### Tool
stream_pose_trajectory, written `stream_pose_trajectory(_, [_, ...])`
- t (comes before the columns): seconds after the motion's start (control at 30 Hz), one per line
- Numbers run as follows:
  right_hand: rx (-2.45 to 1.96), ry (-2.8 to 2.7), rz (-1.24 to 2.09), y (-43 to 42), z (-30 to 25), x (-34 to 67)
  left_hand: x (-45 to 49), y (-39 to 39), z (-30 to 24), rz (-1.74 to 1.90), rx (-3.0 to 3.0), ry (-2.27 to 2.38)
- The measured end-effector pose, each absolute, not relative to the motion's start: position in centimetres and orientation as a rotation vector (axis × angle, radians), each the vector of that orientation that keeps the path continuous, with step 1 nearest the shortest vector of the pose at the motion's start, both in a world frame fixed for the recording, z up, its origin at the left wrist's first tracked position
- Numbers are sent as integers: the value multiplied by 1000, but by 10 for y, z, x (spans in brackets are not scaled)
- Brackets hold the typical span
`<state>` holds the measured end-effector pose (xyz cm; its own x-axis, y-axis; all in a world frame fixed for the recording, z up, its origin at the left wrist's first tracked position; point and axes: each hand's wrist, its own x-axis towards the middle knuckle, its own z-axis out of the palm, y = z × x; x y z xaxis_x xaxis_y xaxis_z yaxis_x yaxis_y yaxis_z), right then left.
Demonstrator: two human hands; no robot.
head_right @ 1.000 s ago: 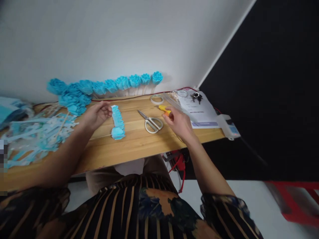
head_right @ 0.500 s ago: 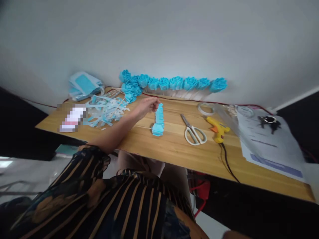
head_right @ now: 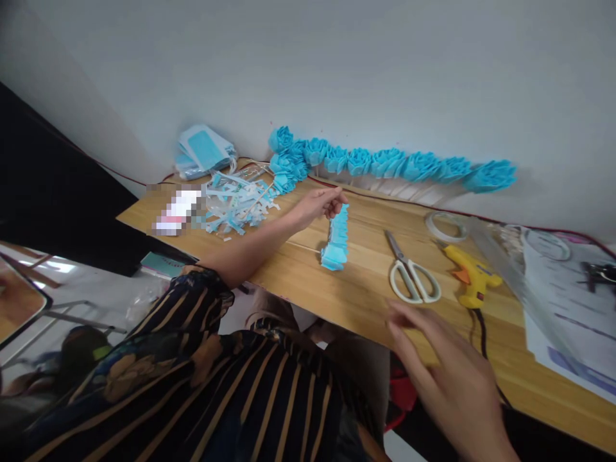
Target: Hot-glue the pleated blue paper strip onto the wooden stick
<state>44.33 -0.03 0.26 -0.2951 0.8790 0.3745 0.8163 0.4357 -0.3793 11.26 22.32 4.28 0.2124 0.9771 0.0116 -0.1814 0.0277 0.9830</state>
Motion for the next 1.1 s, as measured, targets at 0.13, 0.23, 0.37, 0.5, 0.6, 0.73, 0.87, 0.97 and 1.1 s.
stream_pose_trajectory(0.13, [-1402,-2201,25,66,41,402,115,223,39,1120,1153,924])
stream_pose_trajectory(0.23, [-1647,-2142,-57,72,36,416,115,226,35,1145,1196,916])
stream_pose_trajectory(0.37, [-1850,-2109,-85,78,29,429,114,230,31,1184,1250,874])
stream_pose_trajectory(0.5, [-2070,-2246,-13,97,37,417,112,231,30,1208,1255,898])
stream_pose_trajectory(0.6, [-2187,-2301,36,107,43,404,111,232,29,1236,1261,931])
stream_pose_trajectory(0.73, [-2096,-2349,53,113,48,399,110,234,32,1277,1294,949])
stream_pose_trajectory(0.87, [-2040,-2186,53,122,65,436,102,228,50,1361,1386,955])
stream_pose_trajectory(0.97, [-2171,-1948,-72,128,80,495,89,218,69,1425,1496,861])
stream_pose_trajectory(1.1, [-2400,-1754,-183,128,77,576,73,199,86,1469,1597,846])
